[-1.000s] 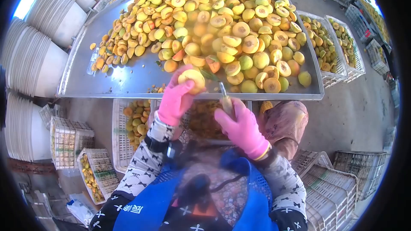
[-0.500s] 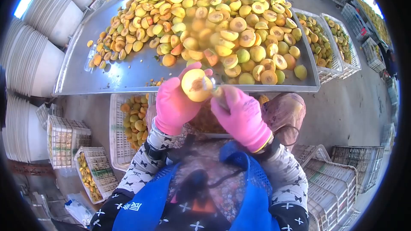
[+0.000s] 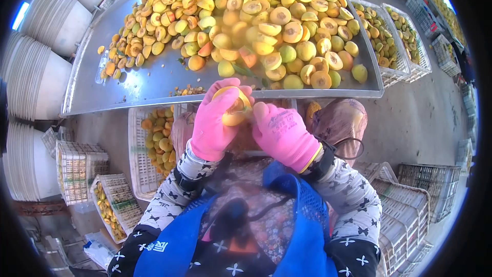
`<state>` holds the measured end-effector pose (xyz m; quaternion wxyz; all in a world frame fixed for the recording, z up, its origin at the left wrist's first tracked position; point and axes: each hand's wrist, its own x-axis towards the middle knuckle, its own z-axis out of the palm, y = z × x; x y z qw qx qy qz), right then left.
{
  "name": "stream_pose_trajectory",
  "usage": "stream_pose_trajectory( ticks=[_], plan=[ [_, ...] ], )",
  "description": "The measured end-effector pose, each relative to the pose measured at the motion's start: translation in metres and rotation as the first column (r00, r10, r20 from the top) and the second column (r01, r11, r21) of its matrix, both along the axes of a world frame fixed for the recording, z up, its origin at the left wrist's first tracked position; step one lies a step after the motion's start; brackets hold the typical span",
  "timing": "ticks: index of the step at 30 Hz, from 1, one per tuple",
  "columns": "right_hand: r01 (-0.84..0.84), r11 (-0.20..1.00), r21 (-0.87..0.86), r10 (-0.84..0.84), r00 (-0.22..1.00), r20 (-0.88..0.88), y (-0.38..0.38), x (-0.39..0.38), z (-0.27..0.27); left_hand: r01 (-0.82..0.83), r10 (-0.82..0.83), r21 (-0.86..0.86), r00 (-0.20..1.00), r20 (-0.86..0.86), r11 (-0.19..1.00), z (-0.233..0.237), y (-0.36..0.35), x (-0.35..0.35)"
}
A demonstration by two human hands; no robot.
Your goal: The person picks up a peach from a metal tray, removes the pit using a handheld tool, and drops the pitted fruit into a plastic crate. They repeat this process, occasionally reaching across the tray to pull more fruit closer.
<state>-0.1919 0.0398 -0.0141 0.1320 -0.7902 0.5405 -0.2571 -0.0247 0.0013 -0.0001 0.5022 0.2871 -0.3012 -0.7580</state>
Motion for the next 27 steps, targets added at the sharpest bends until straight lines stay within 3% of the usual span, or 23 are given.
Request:
stream_pose_trajectory(
  ticks=[3,4,7,8,11,14,16,19,20,21,22,25,27],
  plan=[
    [-0.088,0.995,0.050,0.068,0.946,0.316,0.011,0.008,0.003,-0.043,0.045,-0.044,0.998,0.048,0.998,-0.002,0.005,-0.005],
    [-0.074,0.991,0.112,0.033,0.943,0.330,0.012,0.011,0.004,-0.067,0.069,-0.054,0.997,0.035,0.996,-0.004,0.004,-0.007],
    [-0.023,1.000,-0.012,0.026,0.923,0.385,0.016,0.025,-0.012,-0.233,0.234,-0.055,0.972,0.004,0.971,-0.006,0.005,-0.022],
    [-0.007,1.000,0.027,-0.003,0.935,0.355,0.016,0.028,-0.013,-0.298,0.299,-0.056,0.954,-0.006,0.953,-0.004,0.004,-0.025],
    [-0.013,0.995,0.096,-0.012,0.966,0.258,0.014,0.027,-0.013,-0.134,0.174,-0.202,0.966,0.192,0.970,-0.008,0.000,-0.010],
    [-0.089,0.991,0.104,0.062,0.969,0.238,0.014,0.018,-0.012,0.101,-0.052,-0.131,0.941,0.335,0.986,-0.007,-0.012,0.004],
    [-0.086,0.989,0.120,0.044,0.949,0.314,0.013,0.023,-0.016,0.042,-0.016,-0.074,0.946,0.323,0.996,0.000,-0.011,0.002],
    [-0.150,0.985,-0.084,0.172,0.865,0.472,0.015,0.028,-0.020,-0.084,0.080,0.004,0.956,0.282,0.996,0.004,-0.005,-0.008],
    [-0.216,0.952,0.219,0.048,0.808,0.587,0.017,0.027,-0.013,-0.127,0.113,0.036,0.958,0.264,0.991,0.003,-0.002,-0.010],
    [-0.303,0.820,0.485,-0.104,0.754,0.648,0.016,0.024,0.004,-0.118,0.110,0.016,0.962,0.250,0.993,-0.001,-0.002,-0.009],
    [-0.400,0.606,0.688,-0.274,0.707,0.652,0.016,0.020,0.015,-0.109,0.106,-0.003,0.966,0.236,0.994,-0.006,-0.001,-0.008],
    [-0.676,0.371,0.637,-0.423,0.487,0.764,0.010,0.009,0.025,0.013,0.013,-0.095,0.962,0.273,0.995,0.000,-0.004,-0.003],
    [-0.739,0.332,0.587,-0.420,0.441,0.793,0.008,0.003,0.017,0.099,-0.068,-0.102,0.960,0.271,0.990,0.003,-0.008,-0.002]
  ],
)
